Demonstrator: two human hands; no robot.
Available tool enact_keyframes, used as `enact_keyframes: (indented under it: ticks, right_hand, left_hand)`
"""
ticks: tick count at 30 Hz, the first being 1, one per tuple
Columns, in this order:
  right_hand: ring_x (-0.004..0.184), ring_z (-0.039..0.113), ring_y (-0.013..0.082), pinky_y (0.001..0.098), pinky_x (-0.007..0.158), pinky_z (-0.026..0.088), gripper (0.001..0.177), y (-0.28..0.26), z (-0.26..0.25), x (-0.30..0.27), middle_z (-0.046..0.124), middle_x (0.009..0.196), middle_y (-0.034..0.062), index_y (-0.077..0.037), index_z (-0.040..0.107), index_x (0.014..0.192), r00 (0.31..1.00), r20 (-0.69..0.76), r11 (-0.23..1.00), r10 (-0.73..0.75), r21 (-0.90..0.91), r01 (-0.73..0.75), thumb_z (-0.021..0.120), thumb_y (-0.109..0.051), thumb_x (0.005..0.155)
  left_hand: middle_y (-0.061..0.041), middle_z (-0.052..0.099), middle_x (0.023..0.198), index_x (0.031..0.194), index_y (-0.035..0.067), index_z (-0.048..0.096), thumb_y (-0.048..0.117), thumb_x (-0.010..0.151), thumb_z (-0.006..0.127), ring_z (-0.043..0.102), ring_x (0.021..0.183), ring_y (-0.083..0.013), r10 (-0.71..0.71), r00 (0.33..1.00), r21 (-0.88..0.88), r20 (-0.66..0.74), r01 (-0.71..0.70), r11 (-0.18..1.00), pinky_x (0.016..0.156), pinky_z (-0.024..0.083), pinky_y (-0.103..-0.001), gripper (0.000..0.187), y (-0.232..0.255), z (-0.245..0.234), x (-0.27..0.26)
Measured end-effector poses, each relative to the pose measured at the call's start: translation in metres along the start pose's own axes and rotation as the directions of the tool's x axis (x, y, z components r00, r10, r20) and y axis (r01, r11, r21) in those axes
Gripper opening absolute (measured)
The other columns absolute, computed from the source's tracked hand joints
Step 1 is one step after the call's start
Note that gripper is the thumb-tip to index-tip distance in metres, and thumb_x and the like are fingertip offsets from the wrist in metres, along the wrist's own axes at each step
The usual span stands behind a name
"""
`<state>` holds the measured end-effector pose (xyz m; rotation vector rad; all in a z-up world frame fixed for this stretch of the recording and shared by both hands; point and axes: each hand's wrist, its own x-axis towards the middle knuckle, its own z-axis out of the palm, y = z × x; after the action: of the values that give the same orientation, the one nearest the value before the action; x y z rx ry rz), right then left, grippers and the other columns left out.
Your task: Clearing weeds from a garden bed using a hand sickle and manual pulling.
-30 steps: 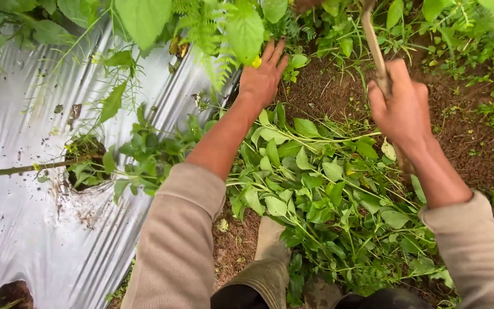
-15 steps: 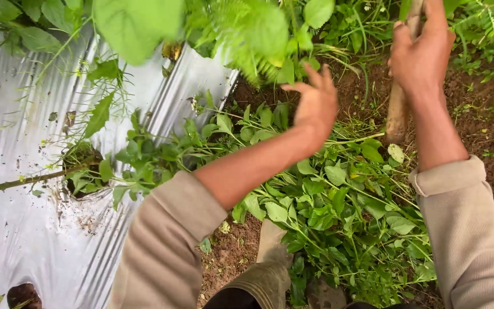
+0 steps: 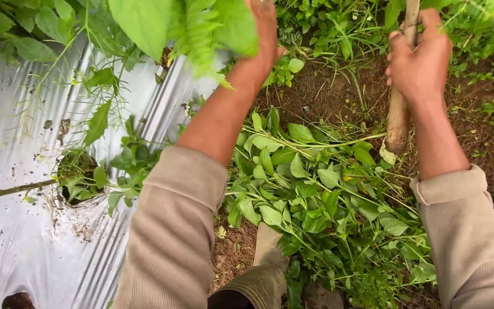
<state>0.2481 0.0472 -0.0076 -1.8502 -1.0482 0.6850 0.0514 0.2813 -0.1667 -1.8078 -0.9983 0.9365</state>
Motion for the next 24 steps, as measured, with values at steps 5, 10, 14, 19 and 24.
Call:
enact_keyframes:
  ticks: [5,10,14,19,24]
  right_hand:
    - [0.055,0.056,0.0149,0.0271,0.036,0.050,0.018,-0.009,0.009,-0.007,0.061,0.086,0.0108,-0.007,0.047,0.114,1.000,0.004,1.000,0.024,0.005,-0.024,0.057,0.007,0.113]
    - [0.056,0.057,0.0155,0.0263,0.036,0.049,0.018,-0.009,0.014,-0.010,0.063,0.090,0.0114,-0.008,0.048,0.116,0.999,0.021,0.999,0.043,0.014,-0.043,0.057,0.006,0.112]
    - [0.058,0.058,0.0147,0.0240,0.036,0.051,0.016,-0.012,0.015,-0.014,0.064,0.092,0.0111,-0.009,0.050,0.116,0.997,0.018,0.998,0.070,-0.002,-0.070,0.058,0.005,0.112]
    - [0.061,0.058,0.0164,0.0265,0.040,0.053,0.016,-0.015,0.013,-0.020,0.062,0.094,0.0133,-0.008,0.048,0.115,0.999,0.029,0.999,0.044,0.013,-0.044,0.058,0.005,0.112]
    - [0.059,0.056,0.0186,0.0266,0.039,0.051,0.018,-0.026,0.017,-0.046,0.059,0.093,0.0152,-0.003,0.044,0.114,0.997,0.061,0.998,-0.042,0.056,0.039,0.052,0.012,0.110]
  left_hand:
    - [-0.007,0.062,0.089,0.141,0.004,0.052,0.099,0.087,0.015,0.060,0.086,-0.0223,0.202,0.978,-0.232,0.050,-0.186,0.955,0.110,0.023,-0.054,0.115,-0.131,-0.027,-0.113]
    - [-0.017,0.068,0.112,0.153,0.004,0.034,0.091,0.094,0.021,0.065,0.102,-0.0272,0.232,0.970,-0.354,0.073,-0.192,0.915,0.100,0.046,-0.046,0.106,-0.134,-0.007,-0.152]
    - [-0.013,0.065,0.099,0.150,0.001,0.035,0.080,0.102,0.019,0.052,0.059,-0.0141,0.158,0.987,-0.482,-0.015,-0.145,0.864,0.045,0.040,-0.027,0.093,-0.118,0.015,-0.185]
    - [-0.015,0.064,0.093,0.147,-0.001,0.032,0.050,0.111,0.035,0.047,0.045,-0.0135,0.065,0.994,-0.845,-0.085,-0.106,0.524,0.030,0.038,-0.026,0.062,-0.091,0.034,-0.225]
    - [-0.010,0.059,0.080,0.136,0.001,0.035,0.034,0.108,0.048,0.054,0.049,-0.0222,0.079,0.995,-0.977,0.069,0.051,0.206,0.036,0.046,-0.039,0.045,-0.074,0.029,-0.225]
